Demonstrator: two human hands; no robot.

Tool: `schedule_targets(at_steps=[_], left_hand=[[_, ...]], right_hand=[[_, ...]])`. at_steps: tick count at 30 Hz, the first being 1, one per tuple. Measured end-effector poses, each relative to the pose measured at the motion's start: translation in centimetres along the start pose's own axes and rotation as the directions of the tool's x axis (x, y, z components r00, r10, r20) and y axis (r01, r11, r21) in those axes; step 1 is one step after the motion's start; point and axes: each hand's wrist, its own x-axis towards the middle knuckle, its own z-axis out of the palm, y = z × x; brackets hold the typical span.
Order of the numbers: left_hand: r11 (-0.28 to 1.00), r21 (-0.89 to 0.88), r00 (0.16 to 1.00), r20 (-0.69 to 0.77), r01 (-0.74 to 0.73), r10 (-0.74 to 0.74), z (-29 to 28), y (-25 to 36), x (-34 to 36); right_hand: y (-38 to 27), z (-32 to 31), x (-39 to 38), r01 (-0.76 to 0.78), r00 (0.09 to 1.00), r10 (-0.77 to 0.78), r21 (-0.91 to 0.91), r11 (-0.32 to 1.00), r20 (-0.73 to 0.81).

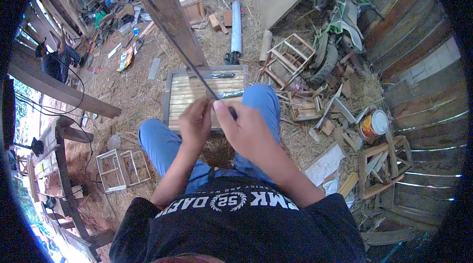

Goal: The person constructs a wooden birdcage by assembling the wooden frame and weaving thin rods through it, then uses a knife to carve and smooth a wooden rod while holding it against a block.

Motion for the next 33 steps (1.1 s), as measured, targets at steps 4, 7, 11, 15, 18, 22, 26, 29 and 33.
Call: schedule_targets(at_steps=[4, 7, 11, 15, 18, 22, 26, 29, 33], left_hand=[[0.998, -0.066, 0.995, -0.097, 0.013, -0.019, 0.8, -0.9, -1.4], [0.999, -0.034, 0.995, -0.092, -0.038, 0.035, 0.2, -0.2, -0.7], [0.998, -0.055, 0.996, -0.085, -0.009, 0.005, -1.7, 2.6, 0.8], [0.997, -0.068, 0.997, -0.074, 0.027, -0.032, -1.4, 2.1, 0.2], [0.998, -0.044, 0.997, -0.053, 0.047, -0.049, 0.1, -0.2, -1.1], [0.99, -0.141, 0.996, -0.089, 0.017, -0.03, -0.8, 0.3, -0.6], [0.972, -0.235, 0.986, -0.162, -0.003, -0.036, -3.3, 1.2, 0.4], [0.97, -0.243, 0.992, -0.123, -0.022, -0.009, -4.7, 3.4, 2.9], [0.981, -0.185, 0.996, -0.078, -0.062, 0.048, -5.2, 3.5, 4.3]], right_hand=[[1.1, 0.9, -0.1, -0.074, 0.997, 0.075, -0.041, 0.996, 0.027], [0.2, 0.6, -0.4, -0.062, 0.998, 0.062, -0.027, 0.998, 0.005], [-1.2, -0.5, -1.1, -0.106, 0.994, 0.103, 0.104, 0.989, 0.036], [-0.7, 0.1, -0.7, -0.035, 0.999, 0.035, -0.014, 0.999, 0.026], [0.6, 1.3, 0.3, -0.033, 0.999, 0.034, -0.031, 0.999, 0.004], [2.2, 1.4, 0.7, -0.037, 0.999, 0.036, -0.026, 0.999, -0.031], [1.9, 0.7, 0.7, -0.07, 0.997, 0.07, 0.004, 0.998, -0.041], [1.2, 0.5, 0.7, -0.129, 0.992, 0.129, -0.055, 0.99, -0.01], [1.2, 1.3, 0.5, -0.068, 0.997, 0.066, -0.076, 0.995, -0.028]])
